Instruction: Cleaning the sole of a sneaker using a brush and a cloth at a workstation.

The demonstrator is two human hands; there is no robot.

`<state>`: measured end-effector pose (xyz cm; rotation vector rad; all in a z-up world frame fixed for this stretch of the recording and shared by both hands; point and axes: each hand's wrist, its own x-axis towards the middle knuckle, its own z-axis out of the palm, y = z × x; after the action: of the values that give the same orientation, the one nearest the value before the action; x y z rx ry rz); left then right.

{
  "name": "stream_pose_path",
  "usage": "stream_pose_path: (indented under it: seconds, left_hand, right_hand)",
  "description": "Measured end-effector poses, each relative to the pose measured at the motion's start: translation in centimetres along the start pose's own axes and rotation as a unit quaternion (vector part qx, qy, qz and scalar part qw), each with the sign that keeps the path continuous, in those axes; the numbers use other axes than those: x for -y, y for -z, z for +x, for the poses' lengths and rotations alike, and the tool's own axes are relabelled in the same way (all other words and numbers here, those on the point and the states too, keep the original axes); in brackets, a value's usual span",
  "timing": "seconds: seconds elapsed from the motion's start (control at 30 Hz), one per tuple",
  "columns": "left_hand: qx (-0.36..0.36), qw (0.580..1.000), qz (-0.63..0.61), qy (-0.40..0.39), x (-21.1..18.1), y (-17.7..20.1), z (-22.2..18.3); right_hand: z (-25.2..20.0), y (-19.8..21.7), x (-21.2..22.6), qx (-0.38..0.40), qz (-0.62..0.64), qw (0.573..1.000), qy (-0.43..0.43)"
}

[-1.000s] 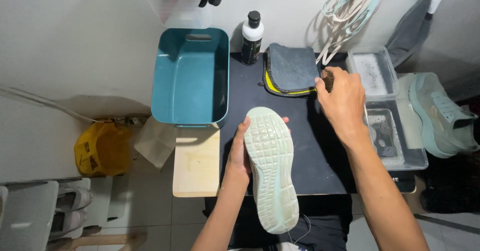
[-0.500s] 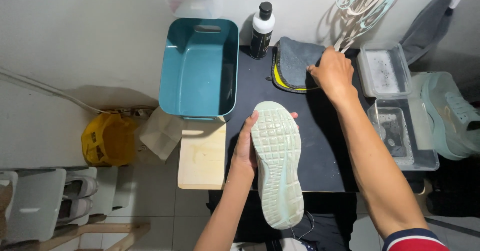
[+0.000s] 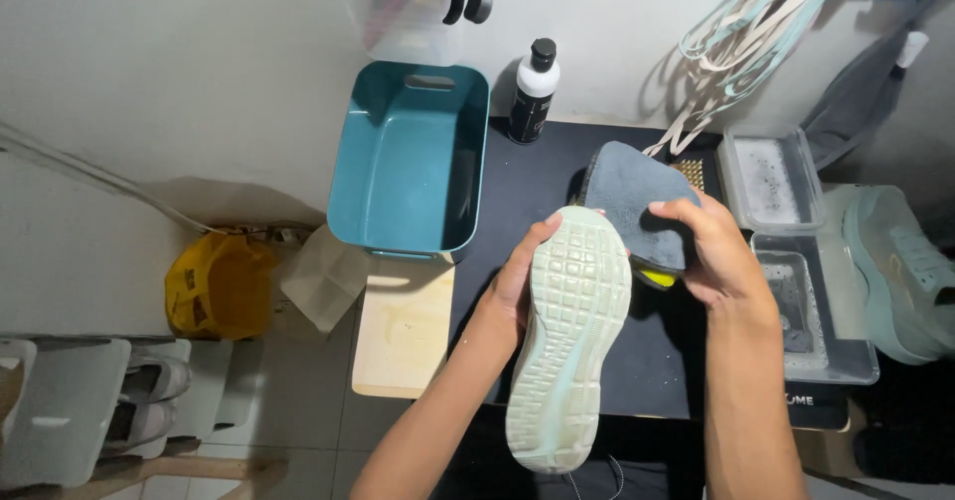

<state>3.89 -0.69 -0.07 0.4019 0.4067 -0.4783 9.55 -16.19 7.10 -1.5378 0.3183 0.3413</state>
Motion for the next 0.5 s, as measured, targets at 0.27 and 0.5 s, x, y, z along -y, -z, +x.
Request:
stream_pose_path:
  seconds: [0.27, 0.5]
  left_hand:
    - [-0.076, 0.991, 0.110, -0.001, -2.5, -4.5, 0.5]
    - [-0.102, 0.981, 0.161, -0.031, -2.9, -3.8, 2.8]
  right_hand:
    - [4.5, 3.0, -3.8, -0.035, 0.079, 0.991, 0.104]
    - [3.5, -1.5, -3.0, 0.077, -0.229, 0.961, 0.135]
